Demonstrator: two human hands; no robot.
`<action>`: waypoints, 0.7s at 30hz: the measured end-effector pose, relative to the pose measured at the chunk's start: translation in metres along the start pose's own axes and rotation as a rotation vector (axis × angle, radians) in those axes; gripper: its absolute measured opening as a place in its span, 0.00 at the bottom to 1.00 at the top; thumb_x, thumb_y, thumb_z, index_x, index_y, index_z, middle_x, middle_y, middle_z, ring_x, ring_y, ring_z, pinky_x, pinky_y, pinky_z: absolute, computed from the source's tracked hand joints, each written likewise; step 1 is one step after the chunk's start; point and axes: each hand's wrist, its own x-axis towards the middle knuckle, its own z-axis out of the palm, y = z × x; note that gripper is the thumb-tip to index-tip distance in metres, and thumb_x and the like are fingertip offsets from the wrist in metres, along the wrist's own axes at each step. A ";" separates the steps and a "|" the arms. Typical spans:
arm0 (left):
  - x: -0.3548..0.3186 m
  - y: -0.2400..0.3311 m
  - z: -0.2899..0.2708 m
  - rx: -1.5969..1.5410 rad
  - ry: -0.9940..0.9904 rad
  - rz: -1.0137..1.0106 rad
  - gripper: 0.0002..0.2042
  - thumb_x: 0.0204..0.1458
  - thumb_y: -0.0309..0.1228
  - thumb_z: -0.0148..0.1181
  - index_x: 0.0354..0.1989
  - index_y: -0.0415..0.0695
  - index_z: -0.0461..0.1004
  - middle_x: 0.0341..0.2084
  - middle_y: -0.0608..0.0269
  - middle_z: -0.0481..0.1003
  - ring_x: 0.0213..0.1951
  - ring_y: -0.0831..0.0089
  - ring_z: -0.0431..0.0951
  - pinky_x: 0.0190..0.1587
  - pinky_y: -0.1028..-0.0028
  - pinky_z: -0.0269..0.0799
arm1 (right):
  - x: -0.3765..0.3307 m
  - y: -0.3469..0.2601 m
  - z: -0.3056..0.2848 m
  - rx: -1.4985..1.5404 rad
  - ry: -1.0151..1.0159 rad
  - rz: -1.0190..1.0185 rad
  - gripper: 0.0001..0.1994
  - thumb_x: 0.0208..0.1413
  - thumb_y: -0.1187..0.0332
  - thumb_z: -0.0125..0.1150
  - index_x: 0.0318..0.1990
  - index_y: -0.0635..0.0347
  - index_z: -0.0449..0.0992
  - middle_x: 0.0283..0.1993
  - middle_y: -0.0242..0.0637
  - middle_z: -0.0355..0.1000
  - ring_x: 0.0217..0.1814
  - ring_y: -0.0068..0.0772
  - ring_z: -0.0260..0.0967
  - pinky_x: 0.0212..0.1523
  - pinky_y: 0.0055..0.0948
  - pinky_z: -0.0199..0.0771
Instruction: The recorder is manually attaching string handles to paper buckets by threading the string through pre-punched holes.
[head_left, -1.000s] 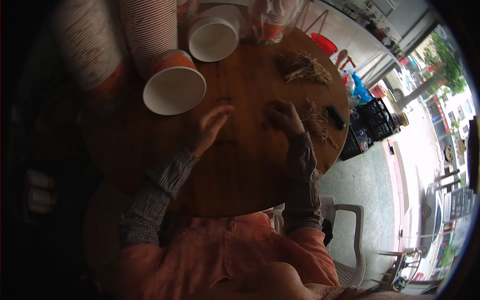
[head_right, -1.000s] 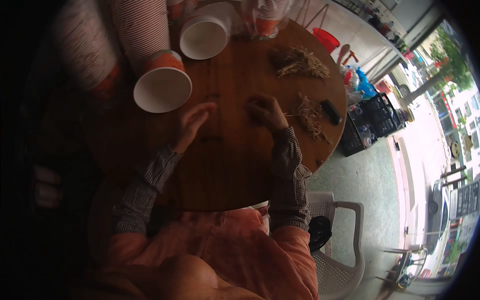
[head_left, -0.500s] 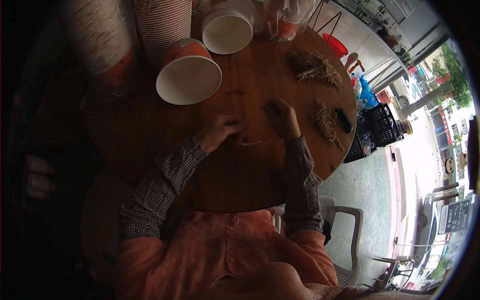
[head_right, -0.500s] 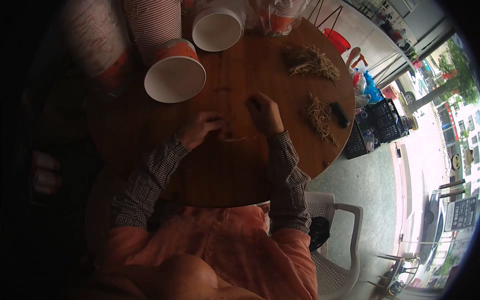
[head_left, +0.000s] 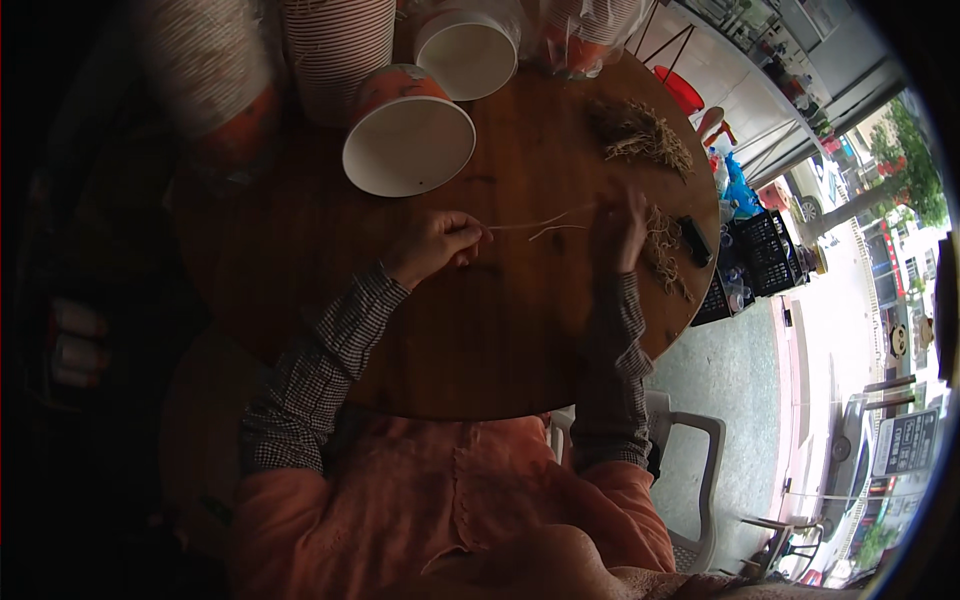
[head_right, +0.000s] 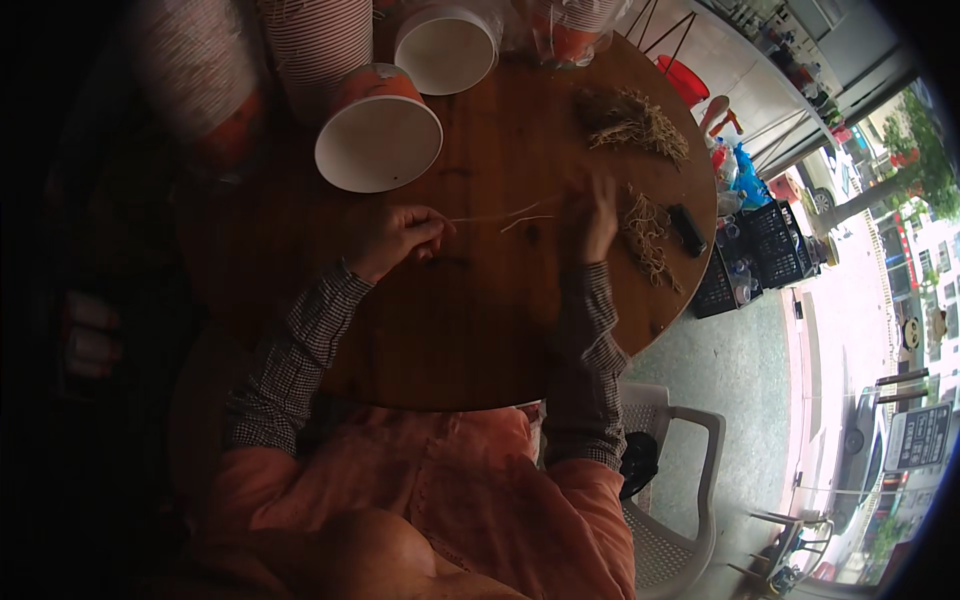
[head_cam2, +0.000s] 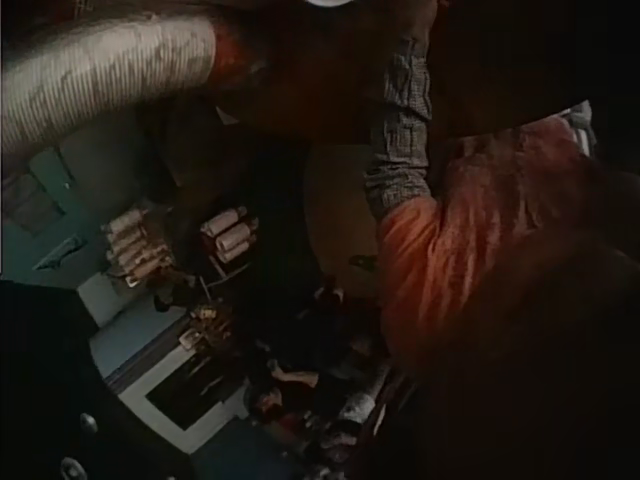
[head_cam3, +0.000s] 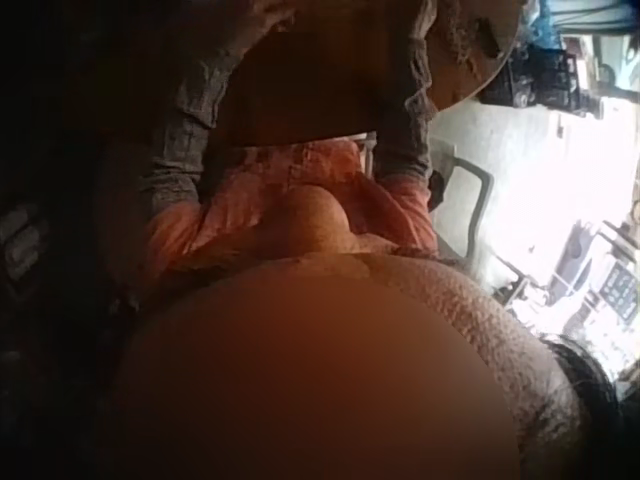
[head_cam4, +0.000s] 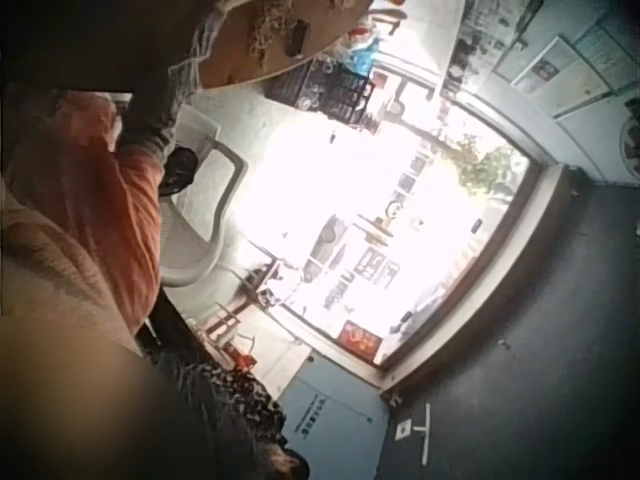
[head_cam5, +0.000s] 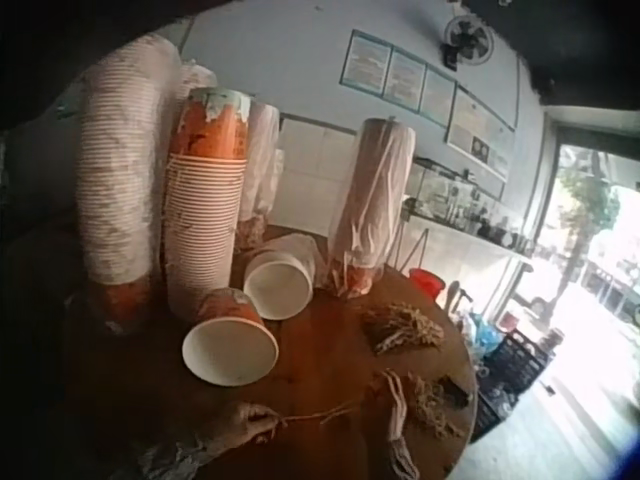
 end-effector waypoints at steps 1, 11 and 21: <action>-0.001 0.001 0.004 0.182 0.053 0.092 0.09 0.58 0.30 0.52 0.35 0.37 0.75 0.23 0.68 0.72 0.23 0.84 0.69 0.30 0.81 0.68 | -0.005 -0.016 0.011 0.476 -0.067 0.149 0.07 0.60 0.71 0.49 0.39 0.63 0.73 0.36 0.37 0.72 0.35 0.24 0.71 0.33 0.22 0.72; 0.003 -0.011 -0.017 0.813 0.307 0.356 0.09 0.54 0.33 0.57 0.34 0.40 0.76 0.22 0.62 0.75 0.26 0.80 0.74 0.30 0.76 0.69 | -0.043 -0.091 0.028 0.437 -0.718 0.171 0.07 0.56 0.69 0.57 0.38 0.63 0.74 0.28 0.36 0.74 0.28 0.21 0.71 0.29 0.24 0.71; 0.005 -0.001 -0.023 0.106 0.365 0.370 0.20 0.60 0.45 0.50 0.22 0.42 0.73 0.14 0.67 0.69 0.19 0.82 0.68 0.24 0.79 0.63 | -0.040 -0.092 0.018 0.502 -0.511 0.124 0.05 0.53 0.72 0.60 0.34 0.65 0.75 0.21 0.30 0.68 0.24 0.13 0.61 0.25 0.19 0.65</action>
